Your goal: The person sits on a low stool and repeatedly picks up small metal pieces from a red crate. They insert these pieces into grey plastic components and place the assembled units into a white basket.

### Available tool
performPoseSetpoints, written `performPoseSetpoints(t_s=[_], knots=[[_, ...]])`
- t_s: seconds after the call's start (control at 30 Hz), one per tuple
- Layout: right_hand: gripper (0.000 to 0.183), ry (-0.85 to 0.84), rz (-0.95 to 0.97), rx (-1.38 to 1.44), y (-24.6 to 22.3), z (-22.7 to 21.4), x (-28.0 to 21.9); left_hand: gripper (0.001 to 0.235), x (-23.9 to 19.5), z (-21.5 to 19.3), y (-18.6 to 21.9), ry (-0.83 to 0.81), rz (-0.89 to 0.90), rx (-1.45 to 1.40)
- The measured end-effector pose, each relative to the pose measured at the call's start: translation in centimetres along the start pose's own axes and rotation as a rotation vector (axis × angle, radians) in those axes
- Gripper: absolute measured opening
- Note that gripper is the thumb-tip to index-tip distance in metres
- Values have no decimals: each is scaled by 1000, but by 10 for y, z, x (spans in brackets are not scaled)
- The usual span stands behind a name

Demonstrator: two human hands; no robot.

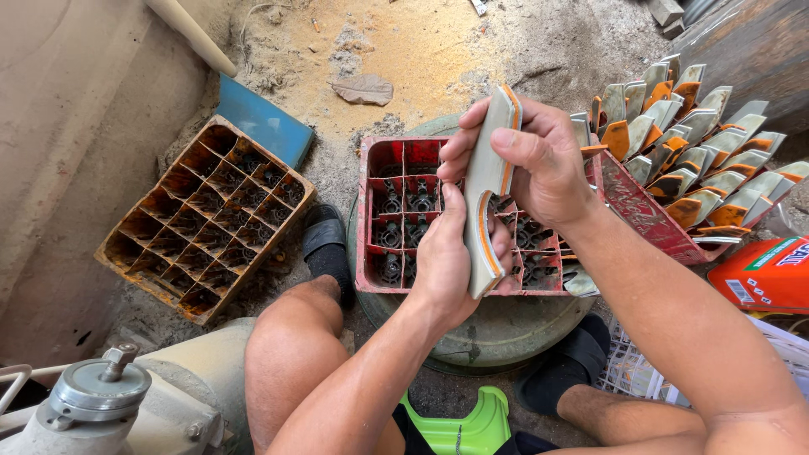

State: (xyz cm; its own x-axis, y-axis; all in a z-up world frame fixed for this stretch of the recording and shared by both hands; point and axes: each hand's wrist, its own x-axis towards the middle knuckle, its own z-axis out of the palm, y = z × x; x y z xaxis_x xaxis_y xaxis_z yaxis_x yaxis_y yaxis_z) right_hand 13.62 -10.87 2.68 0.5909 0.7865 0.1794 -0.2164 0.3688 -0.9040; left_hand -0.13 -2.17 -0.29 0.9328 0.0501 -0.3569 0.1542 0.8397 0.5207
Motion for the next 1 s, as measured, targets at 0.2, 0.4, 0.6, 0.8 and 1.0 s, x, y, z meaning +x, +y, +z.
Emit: performPoseSetpoints(t_s=[0.2,0.4,0.6,0.8,1.0], knots=[[75,149,31,168,6,1,11,60,17,6,-19,131,-179,110],[71,229,165,-50,10,-5,15,62,26,3,-31,233,-166,387],[72,23,232,-43,-4,1,10,61,17,5,-37,136,-199,288],[65,-29,258,-249,-23,-8,2,66,22,-1,-40,23,58,646],[30,119,185,-596,-22,2,-12,56,22,-15,-13,-97,-77,-67]])
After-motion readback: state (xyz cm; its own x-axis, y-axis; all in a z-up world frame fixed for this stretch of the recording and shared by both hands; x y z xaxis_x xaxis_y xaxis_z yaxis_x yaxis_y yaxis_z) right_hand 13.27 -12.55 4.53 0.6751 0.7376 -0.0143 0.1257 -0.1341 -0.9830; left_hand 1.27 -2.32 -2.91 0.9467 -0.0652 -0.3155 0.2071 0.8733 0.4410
